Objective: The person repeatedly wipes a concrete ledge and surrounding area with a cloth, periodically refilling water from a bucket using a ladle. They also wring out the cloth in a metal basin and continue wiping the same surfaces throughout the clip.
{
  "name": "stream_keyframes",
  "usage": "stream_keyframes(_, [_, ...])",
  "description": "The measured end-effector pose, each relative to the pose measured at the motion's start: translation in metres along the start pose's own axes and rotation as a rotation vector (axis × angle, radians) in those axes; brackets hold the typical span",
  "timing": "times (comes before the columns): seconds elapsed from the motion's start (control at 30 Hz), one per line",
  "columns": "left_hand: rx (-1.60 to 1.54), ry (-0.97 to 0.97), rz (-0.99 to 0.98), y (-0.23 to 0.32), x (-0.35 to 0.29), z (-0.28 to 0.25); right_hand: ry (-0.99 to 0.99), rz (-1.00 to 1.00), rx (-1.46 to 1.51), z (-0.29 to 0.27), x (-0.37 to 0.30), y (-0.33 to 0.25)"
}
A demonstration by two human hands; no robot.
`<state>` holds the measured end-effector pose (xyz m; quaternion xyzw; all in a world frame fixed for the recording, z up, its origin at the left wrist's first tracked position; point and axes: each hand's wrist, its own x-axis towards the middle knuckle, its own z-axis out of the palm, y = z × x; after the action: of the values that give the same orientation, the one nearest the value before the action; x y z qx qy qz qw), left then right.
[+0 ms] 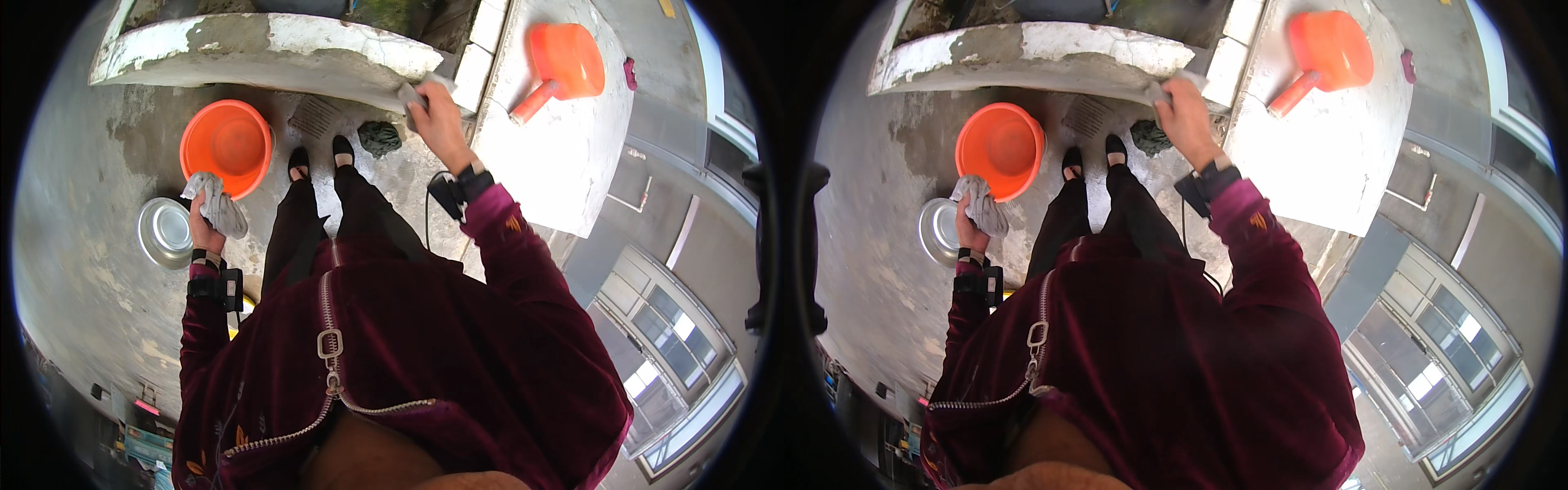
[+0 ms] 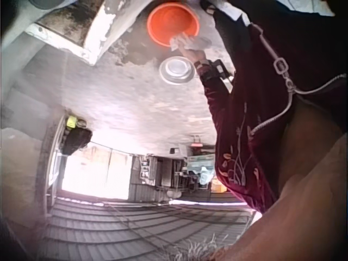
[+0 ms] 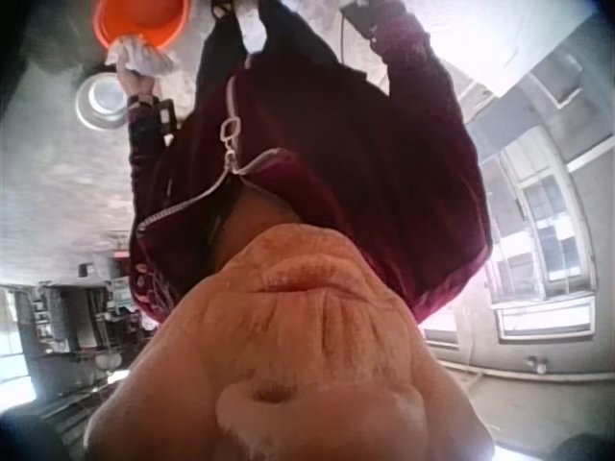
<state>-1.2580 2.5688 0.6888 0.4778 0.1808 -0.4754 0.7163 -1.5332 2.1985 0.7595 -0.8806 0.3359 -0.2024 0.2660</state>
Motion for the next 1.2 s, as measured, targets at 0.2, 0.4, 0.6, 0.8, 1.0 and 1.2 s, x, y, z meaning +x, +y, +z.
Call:
stream_keyframes(0.2, [0.025,-0.049,-0.037,0.003,-0.003,0.007,0.264,0.085,-0.246,-0.039,-0.015,0.023])
stream_keyframes(0.4, [0.064,-0.009,-0.065,0.003,-0.004,0.023,0.208,0.012,-0.353,-0.039,0.013,0.047])
stream_keyframes(0.6, [0.083,-0.049,-0.053,0.001,-0.003,0.036,0.299,0.079,-0.498,-0.040,0.099,0.094])
stream_keyframes(0.8, [0.060,0.008,-0.066,0.007,-0.011,0.018,0.209,0.150,-0.512,-0.043,0.115,0.099])
stream_keyframes(1.0, [0.061,-0.034,-0.081,0.013,-0.008,0.016,0.168,0.117,-0.371,-0.037,0.028,0.043])
stream_keyframes(1.2, [0.042,-0.063,-0.068,0.020,-0.006,0.015,0.150,0.188,-0.301,-0.032,-0.035,0.007])
